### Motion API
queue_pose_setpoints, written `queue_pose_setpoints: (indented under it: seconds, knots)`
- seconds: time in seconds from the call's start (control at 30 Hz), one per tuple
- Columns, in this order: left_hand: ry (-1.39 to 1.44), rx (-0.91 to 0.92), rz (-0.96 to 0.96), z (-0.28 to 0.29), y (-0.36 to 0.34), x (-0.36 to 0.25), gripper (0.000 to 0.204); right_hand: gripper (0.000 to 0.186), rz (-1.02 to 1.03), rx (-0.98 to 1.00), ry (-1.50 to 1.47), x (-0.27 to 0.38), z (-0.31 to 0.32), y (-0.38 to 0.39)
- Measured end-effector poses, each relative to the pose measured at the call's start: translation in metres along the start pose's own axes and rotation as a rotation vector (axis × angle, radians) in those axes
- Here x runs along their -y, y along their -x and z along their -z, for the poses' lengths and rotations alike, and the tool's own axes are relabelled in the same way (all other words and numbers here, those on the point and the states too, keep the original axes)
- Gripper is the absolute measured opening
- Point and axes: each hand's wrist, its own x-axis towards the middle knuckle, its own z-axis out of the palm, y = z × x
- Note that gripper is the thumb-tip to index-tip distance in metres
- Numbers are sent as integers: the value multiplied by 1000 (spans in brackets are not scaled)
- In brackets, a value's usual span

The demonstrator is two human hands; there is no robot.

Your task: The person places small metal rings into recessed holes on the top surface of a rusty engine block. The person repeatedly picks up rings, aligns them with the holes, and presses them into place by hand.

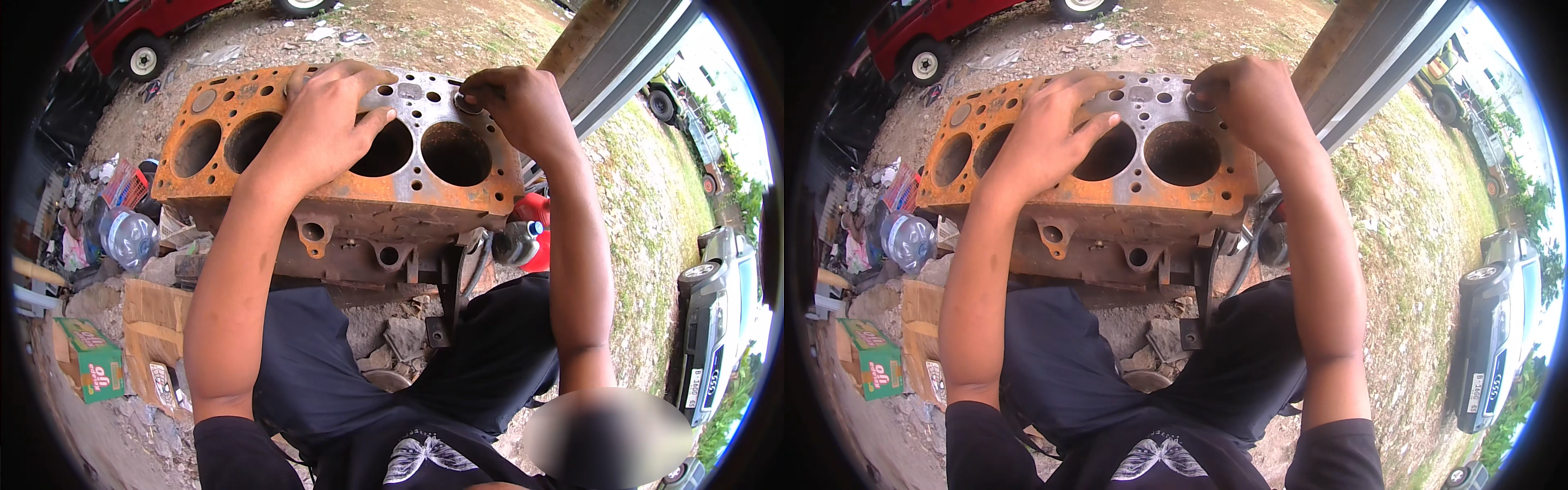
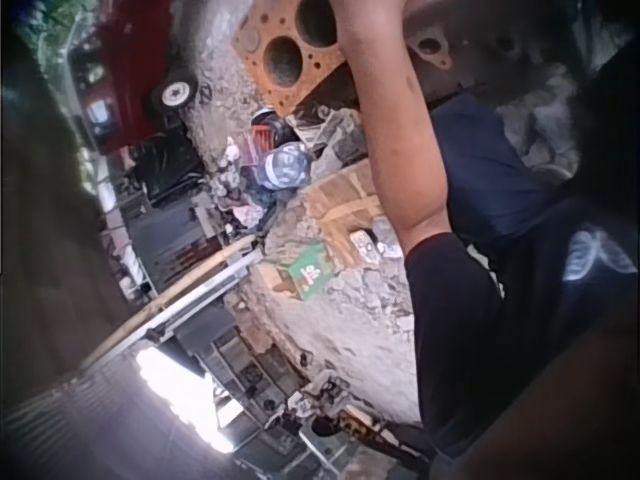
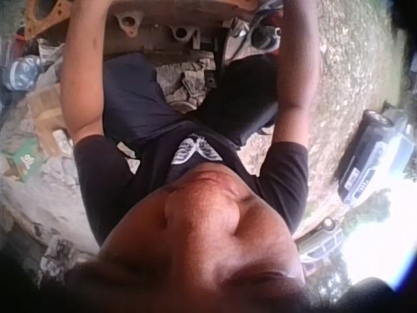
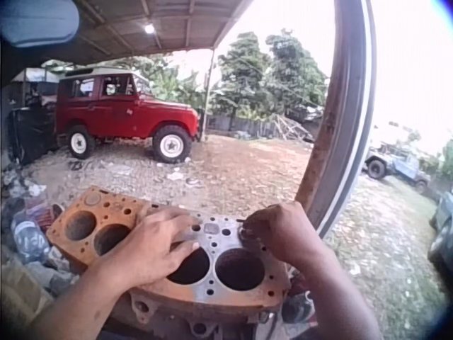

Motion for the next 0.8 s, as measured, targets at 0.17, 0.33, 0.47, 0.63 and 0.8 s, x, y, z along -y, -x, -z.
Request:
queue_pose_setpoints:
  seconds: [0.17, 0.33, 0.47, 0.63, 0.8]
  knots:
    - [67, 14, 51, -1, 3, 3, 39, 18, -30, 75, 77, -1, 6, 3]
    - [32, -7, 25, 1, 2, -2, 36, 19, -4, 30, 70, -2, -1, 0]
    - [31, -4, 7, -3, 1, 4, 36, 19, -73, 26, 12, -2, 4, 4]
    - [52, 4, 43, -1, 1, -3, 37, 17, -81, 9, 5, -4, -2, -1]
    - [54, -3, 15, -5, 2, 3, 35, 16, -97, 50, 71, -2, 11, 7]
